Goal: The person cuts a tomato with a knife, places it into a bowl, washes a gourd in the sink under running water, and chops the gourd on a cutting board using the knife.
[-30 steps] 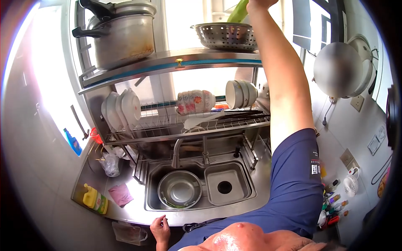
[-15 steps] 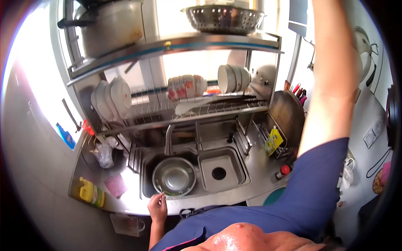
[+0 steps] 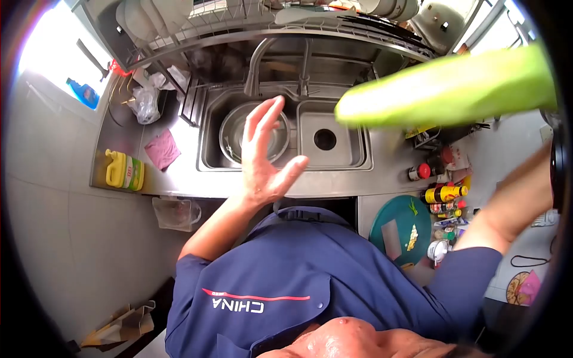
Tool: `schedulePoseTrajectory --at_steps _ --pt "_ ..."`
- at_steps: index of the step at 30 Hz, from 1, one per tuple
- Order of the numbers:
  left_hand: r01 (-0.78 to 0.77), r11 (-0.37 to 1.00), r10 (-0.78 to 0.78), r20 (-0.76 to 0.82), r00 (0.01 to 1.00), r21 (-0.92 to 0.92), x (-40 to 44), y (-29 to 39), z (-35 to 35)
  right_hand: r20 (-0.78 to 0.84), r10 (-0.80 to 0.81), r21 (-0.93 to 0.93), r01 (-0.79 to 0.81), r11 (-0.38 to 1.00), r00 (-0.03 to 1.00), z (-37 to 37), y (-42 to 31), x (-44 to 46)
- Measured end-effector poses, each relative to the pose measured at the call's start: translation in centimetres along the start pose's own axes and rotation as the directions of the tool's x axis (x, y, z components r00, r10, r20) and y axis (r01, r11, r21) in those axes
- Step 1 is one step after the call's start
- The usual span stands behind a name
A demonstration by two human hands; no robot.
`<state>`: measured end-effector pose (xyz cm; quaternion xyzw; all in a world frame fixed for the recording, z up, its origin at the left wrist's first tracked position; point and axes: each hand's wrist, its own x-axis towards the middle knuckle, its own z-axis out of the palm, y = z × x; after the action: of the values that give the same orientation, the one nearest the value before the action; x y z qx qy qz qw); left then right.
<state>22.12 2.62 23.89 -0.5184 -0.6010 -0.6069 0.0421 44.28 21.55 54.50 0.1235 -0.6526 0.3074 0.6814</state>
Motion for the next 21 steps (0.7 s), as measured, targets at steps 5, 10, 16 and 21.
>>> schedulePoseTrajectory --at_steps 5,10,16,21 --pt "0.031 0.998 -0.053 0.397 0.916 0.060 0.2 0.9 2.4 0.139 0.675 0.603 -0.603 0.523 0.725 3.5 6.7 -17.2" --pt "0.528 0.828 -0.537 0.532 0.655 0.187 -3.5 -3.7 3.4 -0.047 0.949 0.690 -0.677 0.258 0.313 6.5 11.6 -31.0" --pt "0.675 0.684 -0.677 0.587 0.445 0.277 -8.2 -7.0 -1.4 0.165 0.946 0.657 -0.684 -0.317 -0.281 10.6 15.4 -40.2" --pt "0.966 0.198 -0.777 0.574 0.259 -0.167 -11.5 -9.2 -5.4 0.409 0.857 0.242 -0.868 -0.433 -0.313 14.5 19.3 -46.3"
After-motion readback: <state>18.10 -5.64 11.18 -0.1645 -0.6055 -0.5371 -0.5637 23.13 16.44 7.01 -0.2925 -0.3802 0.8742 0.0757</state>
